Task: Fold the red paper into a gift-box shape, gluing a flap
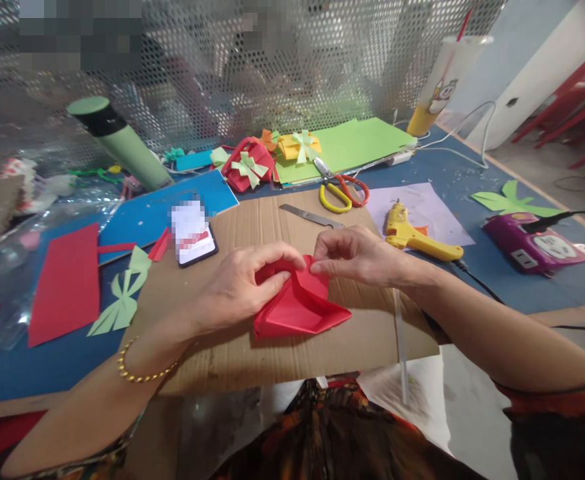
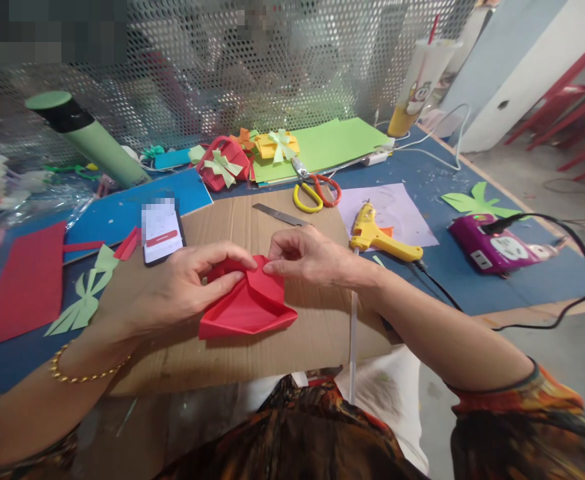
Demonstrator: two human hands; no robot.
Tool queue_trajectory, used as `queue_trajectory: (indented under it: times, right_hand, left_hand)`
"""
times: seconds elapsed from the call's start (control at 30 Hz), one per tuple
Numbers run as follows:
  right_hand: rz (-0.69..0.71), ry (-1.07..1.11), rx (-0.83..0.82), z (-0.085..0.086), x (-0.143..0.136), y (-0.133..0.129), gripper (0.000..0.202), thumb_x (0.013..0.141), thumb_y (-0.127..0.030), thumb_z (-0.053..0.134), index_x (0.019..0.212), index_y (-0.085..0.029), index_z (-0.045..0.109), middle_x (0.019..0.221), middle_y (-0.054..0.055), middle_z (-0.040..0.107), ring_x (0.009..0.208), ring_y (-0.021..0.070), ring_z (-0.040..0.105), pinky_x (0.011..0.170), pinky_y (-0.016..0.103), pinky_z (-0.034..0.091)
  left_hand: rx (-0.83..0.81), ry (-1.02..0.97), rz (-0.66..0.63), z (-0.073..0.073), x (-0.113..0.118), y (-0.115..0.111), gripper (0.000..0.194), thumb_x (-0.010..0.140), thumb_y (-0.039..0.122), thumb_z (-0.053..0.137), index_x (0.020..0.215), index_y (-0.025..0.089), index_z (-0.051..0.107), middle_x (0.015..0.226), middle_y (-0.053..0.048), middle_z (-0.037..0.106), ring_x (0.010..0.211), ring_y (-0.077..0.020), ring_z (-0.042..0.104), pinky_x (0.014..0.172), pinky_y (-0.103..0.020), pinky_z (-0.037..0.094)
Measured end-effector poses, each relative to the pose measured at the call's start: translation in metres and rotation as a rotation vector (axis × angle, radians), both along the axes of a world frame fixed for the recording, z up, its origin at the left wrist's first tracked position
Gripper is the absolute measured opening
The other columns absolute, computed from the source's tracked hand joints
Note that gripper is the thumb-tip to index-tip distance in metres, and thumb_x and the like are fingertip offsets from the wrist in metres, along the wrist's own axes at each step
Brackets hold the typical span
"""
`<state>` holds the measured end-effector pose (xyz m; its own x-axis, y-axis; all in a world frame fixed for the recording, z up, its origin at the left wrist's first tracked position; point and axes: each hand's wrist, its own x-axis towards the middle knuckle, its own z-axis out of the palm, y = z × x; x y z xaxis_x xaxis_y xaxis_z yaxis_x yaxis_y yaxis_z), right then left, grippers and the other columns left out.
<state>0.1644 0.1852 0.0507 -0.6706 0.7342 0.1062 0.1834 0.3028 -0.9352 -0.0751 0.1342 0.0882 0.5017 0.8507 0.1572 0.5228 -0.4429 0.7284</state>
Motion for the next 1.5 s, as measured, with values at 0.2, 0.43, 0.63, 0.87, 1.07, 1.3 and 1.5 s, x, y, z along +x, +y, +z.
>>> queue_trajectory:
  times: [0.2, 0.43, 0.63, 0.87, 1.07, 1.3, 1.5]
  right_hand:
    - [0.018, -0.047, 0.051, 0.004, 0.002, -0.001, 0.030, 0.094, -0.042, 0.070, 0.077, -0.018, 0.063, 0.070, -0.001, 0.062, 0.065, 0.0109, 0.050, 0.059, 0.027, 0.036]
    - [0.021, -0.011, 0.062, 0.001, 0.001, 0.001, 0.028, 0.093, -0.043, 0.069, 0.081, -0.019, 0.063, 0.070, -0.001, 0.062, 0.065, 0.0115, 0.051, 0.059, 0.027, 0.037]
    - [0.002, 0.019, 0.023, 0.000, -0.001, 0.002, 0.027, 0.091, -0.042, 0.070, 0.079, -0.018, 0.064, 0.070, 0.000, 0.064, 0.065, 0.0117, 0.054, 0.061, 0.027, 0.041]
    - [-0.037, 0.000, 0.024, 0.000, -0.001, 0.002, 0.026, 0.089, -0.041, 0.070, 0.076, -0.019, 0.063, 0.068, 0.000, 0.064, 0.064, 0.0114, 0.053, 0.059, 0.027, 0.039]
    - [-0.087, 0.005, 0.012, 0.000, -0.002, 0.002, 0.028, 0.086, -0.044, 0.070, 0.076, -0.019, 0.063, 0.068, 0.001, 0.065, 0.063, 0.0127, 0.054, 0.058, 0.028, 0.040]
    - [-0.080, 0.011, 0.041, 0.001, -0.001, 0.004, 0.027, 0.086, -0.042, 0.070, 0.075, -0.019, 0.063, 0.067, 0.001, 0.064, 0.063, 0.0127, 0.052, 0.058, 0.028, 0.039]
    - [-0.102, 0.010, 0.067, 0.001, 0.000, 0.005, 0.028, 0.087, -0.043, 0.071, 0.075, -0.019, 0.064, 0.067, 0.001, 0.064, 0.063, 0.0125, 0.053, 0.058, 0.027, 0.039]
  left_hand:
    - [-0.002, -0.016, -0.015, -0.001, 0.001, -0.001, 0.020, 0.095, 0.013, 0.058, 0.103, 0.021, 0.074, 0.102, 0.002, 0.081, 0.090, -0.0112, 0.073, 0.079, -0.020, 0.055]
    - [-0.096, -0.052, 0.007, -0.003, -0.001, 0.002, 0.020, 0.095, 0.016, 0.059, 0.108, 0.023, 0.073, 0.106, 0.001, 0.079, 0.094, -0.0138, 0.073, 0.082, -0.023, 0.056]
    - [-0.296, -0.210, 0.093, -0.009, 0.001, 0.006, 0.063, 0.089, 0.017, 0.065, 0.150, 0.023, 0.048, 0.105, -0.003, 0.073, 0.084, -0.0141, 0.071, 0.071, -0.024, 0.057]
    - [-0.231, -0.227, 0.226, -0.017, 0.004, 0.005, 0.061, 0.081, 0.018, 0.070, 0.138, 0.025, 0.051, 0.104, 0.000, 0.062, 0.080, -0.0133, 0.071, 0.070, -0.025, 0.055]
    - [-0.111, -0.152, 0.275, -0.018, 0.004, 0.005, 0.022, 0.081, 0.023, 0.072, 0.092, 0.023, 0.052, 0.086, 0.003, 0.059, 0.070, -0.0120, 0.058, 0.061, -0.025, 0.044]
    - [0.010, -0.058, 0.163, -0.008, 0.001, 0.005, 0.017, 0.089, 0.031, 0.070, 0.079, 0.021, 0.062, 0.084, -0.001, 0.063, 0.076, -0.0155, 0.058, 0.066, -0.029, 0.044]
    - [-0.089, -0.186, 0.225, -0.012, 0.003, 0.004, 0.022, 0.095, 0.020, 0.056, 0.116, 0.023, 0.057, 0.091, 0.001, 0.068, 0.078, -0.0140, 0.067, 0.067, -0.025, 0.050]
